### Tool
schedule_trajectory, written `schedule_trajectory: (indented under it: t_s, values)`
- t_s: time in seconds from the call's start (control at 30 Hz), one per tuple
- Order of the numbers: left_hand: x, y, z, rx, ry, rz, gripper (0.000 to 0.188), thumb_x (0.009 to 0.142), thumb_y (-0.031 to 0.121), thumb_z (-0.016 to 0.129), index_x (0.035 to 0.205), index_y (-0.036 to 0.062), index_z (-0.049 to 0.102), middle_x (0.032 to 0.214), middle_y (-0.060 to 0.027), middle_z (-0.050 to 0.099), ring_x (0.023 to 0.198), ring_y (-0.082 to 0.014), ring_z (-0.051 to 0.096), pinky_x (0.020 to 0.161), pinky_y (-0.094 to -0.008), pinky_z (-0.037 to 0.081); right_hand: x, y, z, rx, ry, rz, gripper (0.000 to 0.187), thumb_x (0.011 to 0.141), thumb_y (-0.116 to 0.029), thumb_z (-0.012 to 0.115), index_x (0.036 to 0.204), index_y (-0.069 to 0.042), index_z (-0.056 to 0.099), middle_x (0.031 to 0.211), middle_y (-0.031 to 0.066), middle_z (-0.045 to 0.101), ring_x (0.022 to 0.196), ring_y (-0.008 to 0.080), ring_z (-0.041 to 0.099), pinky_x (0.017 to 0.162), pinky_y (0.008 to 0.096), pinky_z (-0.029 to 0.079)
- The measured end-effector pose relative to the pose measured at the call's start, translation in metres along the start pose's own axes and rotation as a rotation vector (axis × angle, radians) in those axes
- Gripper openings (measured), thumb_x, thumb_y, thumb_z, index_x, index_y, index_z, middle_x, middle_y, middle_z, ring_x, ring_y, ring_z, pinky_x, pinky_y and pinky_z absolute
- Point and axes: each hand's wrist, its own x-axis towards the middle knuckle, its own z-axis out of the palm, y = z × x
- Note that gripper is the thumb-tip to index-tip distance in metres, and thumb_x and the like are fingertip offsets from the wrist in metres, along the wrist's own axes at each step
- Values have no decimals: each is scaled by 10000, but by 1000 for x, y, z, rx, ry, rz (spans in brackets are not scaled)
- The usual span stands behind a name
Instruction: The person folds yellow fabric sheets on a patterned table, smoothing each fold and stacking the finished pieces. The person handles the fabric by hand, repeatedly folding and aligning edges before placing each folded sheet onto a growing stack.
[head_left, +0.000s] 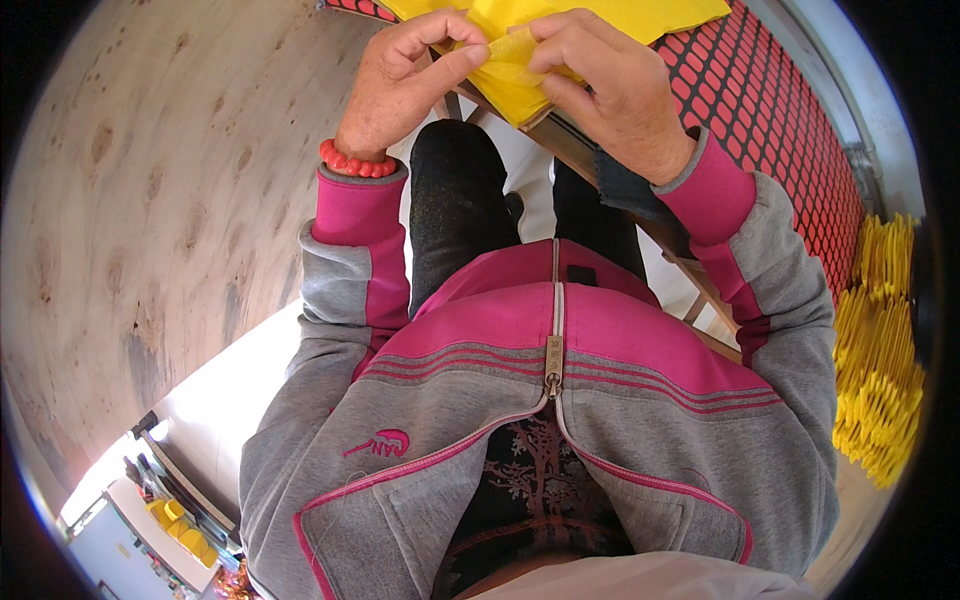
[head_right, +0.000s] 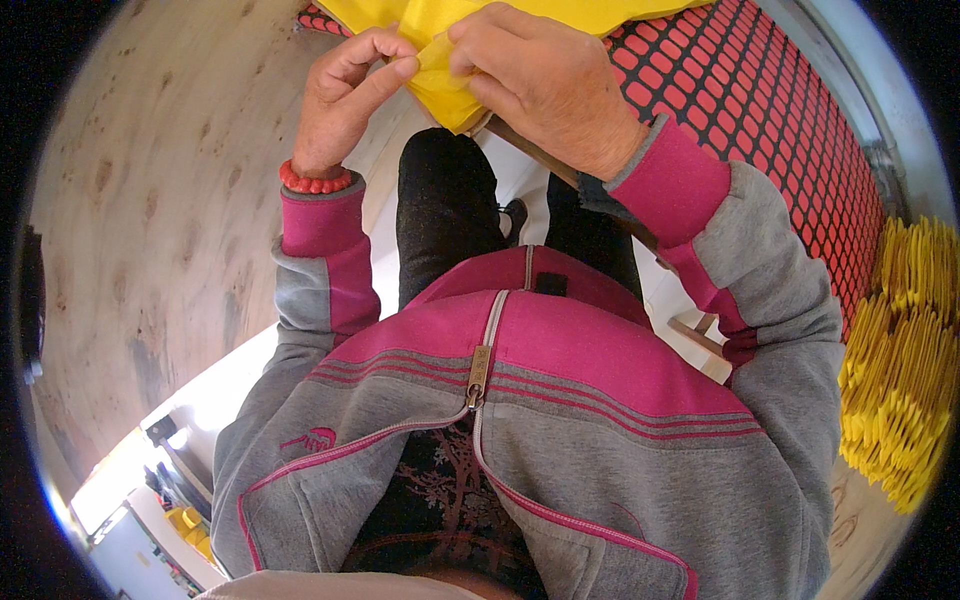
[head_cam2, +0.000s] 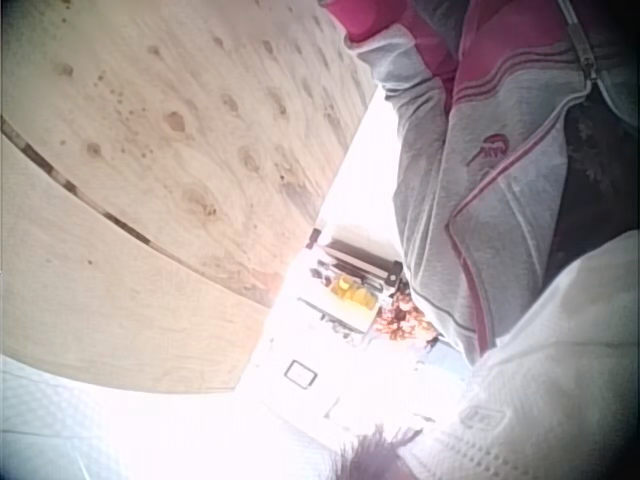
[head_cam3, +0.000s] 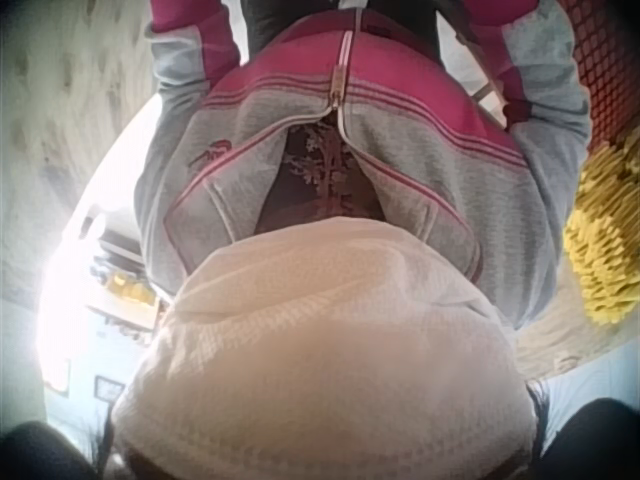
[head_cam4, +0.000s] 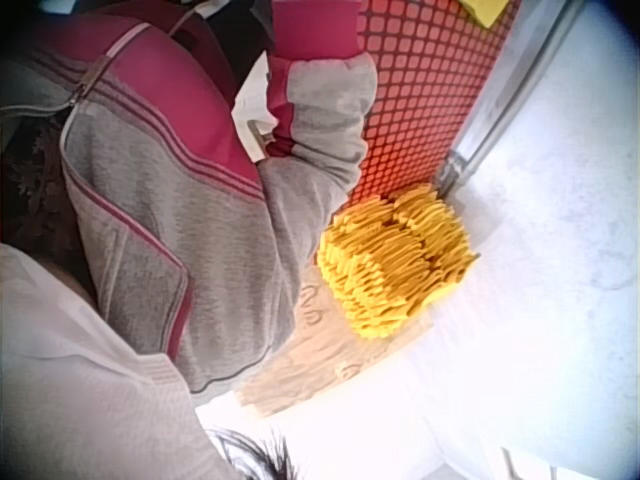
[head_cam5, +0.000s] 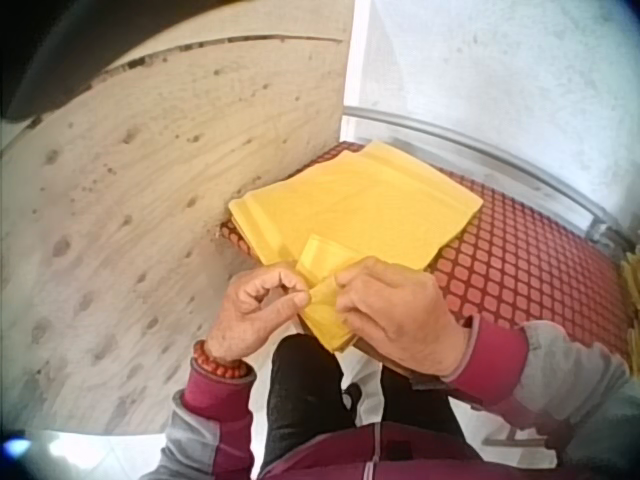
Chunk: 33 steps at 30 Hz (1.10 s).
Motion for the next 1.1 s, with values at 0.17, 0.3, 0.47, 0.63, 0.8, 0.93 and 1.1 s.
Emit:
schedule_trajectory:
  t_s: [0.17,0.3,0.47,0.63,0.8,0.93,1.1]
  values:
    - [-1,-2,-1,-58,4,0,111,970,79,701,1066,25,681,1021,27,666,997,-73,590,912,-248,460,-1,1,1,31,15,39,160,804,-7,751,922,-44,649,925,131,682,812,308,692,703,345,550]
    - [2,-2,2,46,2,159,212,914,56,763,1110,23,690,1071,11,691,1041,-94,614,978,-272,460,-2,3,3,43,40,105,146,839,-36,742,957,-34,656,904,145,678,800,316,689,696,348,541]
    - [1,7,7,161,-10,147,204,884,41,788,1072,29,709,1032,23,699,997,-84,617,957,-265,465,-5,6,3,7,49,144,125,886,-85,725,977,-27,662,903,142,674,800,314,687,702,352,530]
    - [3,4,4,232,-2,109,189,904,52,774,1079,26,708,1011,33,703,980,-68,618,907,-245,483,4,1,2,47,109,170,118,905,-90,714,984,-21,661,909,146,677,806,304,688,718,354,530]
    - [12,-1,10,-71,59,-14,139,972,59,707,1096,6,672,1010,32,686,946,-61,612,847,-222,485,-3,-39,-39,-237,-8,118,145,876,-69,759,999,-49,684,986,102,703,875,274,698,747,320,537]
    - [15,11,26,-157,144,-20,40,979,14,647,993,28,614,866,37,627,775,-38,561,690,-214,452,-61,-87,-49,-65,-250,136,164,835,-74,771,969,-51,681,932,96,717,825,242,714,713,328,559]
    - [18,11,33,-145,274,-22,128,984,-25,617,1085,38,569,900,29,624,755,-34,544,667,-197,438,-161,-46,-24,-206,-434,512,232,883,-120,720,1086,-75,618,1078,113,639,972,363,657,796,437,542]
